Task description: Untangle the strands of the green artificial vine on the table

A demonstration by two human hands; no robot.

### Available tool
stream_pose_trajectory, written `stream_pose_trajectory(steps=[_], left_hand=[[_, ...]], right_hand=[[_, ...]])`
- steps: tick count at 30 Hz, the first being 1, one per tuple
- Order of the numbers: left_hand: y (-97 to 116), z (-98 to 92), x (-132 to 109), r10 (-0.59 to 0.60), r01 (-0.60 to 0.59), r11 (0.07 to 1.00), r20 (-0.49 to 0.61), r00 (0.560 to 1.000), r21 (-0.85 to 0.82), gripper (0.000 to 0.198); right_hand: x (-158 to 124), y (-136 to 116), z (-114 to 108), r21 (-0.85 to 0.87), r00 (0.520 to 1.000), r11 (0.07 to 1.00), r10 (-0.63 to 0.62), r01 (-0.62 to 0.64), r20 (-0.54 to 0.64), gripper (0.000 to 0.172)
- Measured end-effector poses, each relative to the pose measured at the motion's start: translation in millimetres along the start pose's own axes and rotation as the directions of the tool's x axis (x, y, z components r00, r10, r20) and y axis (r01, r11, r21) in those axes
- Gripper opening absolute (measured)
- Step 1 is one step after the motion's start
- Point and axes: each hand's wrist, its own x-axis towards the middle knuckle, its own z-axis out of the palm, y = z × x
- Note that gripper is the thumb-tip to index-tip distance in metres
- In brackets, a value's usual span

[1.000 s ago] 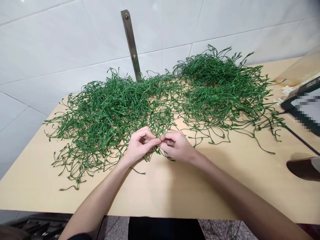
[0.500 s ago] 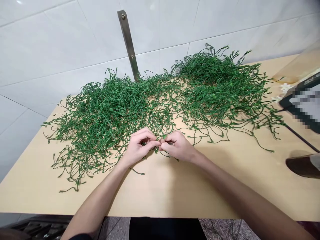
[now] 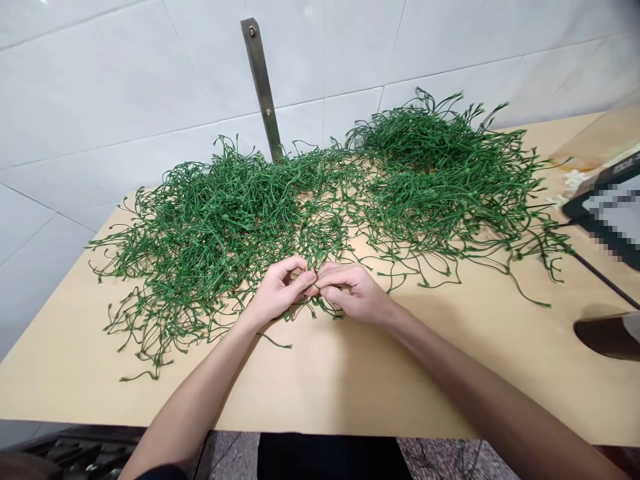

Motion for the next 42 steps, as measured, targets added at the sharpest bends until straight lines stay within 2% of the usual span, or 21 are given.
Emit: stream_pose_trajectory(steps=[4, 10, 13, 18, 21, 25, 28, 35, 42], left_hand=[[1.7, 1.0, -0.8, -0.045, 0.047, 0.997, 0.037, 0.998, -0.057, 0.043], [1.2, 1.6, -0.1, -0.071, 0.081, 0.990, 0.084, 0.994, -0.114, 0.043], [0.8, 1.9, 1.4, -0.048, 0.058, 0.988, 0.071, 0.996, -0.146, 0.043], [-1.2, -0.3, 2.1, -0.021, 0.024, 0.993, 0.033, 0.999, -0.111, 0.041], [-1.8, -1.5, 1.0, 0.018, -0.017, 1.000, 0.055, 0.998, -0.014, 0.040], [0.5, 0.1, -1.3, 0.059, -0.070, 0.985, 0.072, 0.996, 0.158, 0.035], [1.3, 1.8, -2.4, 0.057, -0.064, 0.989, 0.057, 0.997, 0.136, 0.033], [-5.1, 1.1, 0.1, 0.171, -0.166, 0.984, -0.091, 0.981, 0.067, 0.030], [-6.1, 1.6, -0.9, 0.116, -0.106, 0.986, -0.077, 0.990, 0.126, 0.028]], right_hand=[[1.3, -0.4, 2.4, -0.033, 0.993, 0.994, -0.110, 0.109, -0.034, 0.027], [1.6, 1.2, 3.5, -0.001, 0.991, 0.991, -0.131, 0.131, -0.022, 0.028], [0.9, 1.4, 1.7, 0.047, 0.997, 0.996, -0.078, 0.078, 0.002, 0.024], [0.7, 0.8, -1.7, 0.084, 0.996, 0.993, 0.085, -0.085, 0.004, 0.023], [0.7, 0.6, -2.2, 0.079, 0.989, 0.985, 0.150, -0.151, 0.013, 0.023], [0.5, -0.9, -1.4, 0.037, 0.987, 0.987, 0.156, -0.158, 0.045, 0.023], [0.8, -3.3, -1.2, 0.041, 0.980, 0.981, 0.187, -0.190, 0.065, 0.025], [2.7, -6.6, -2.2, 0.150, 0.949, 0.938, 0.314, -0.312, 0.014, 0.019], [2.9, -6.1, -2.6, 0.238, 0.925, 0.897, 0.379, -0.372, 0.018, 0.018]])
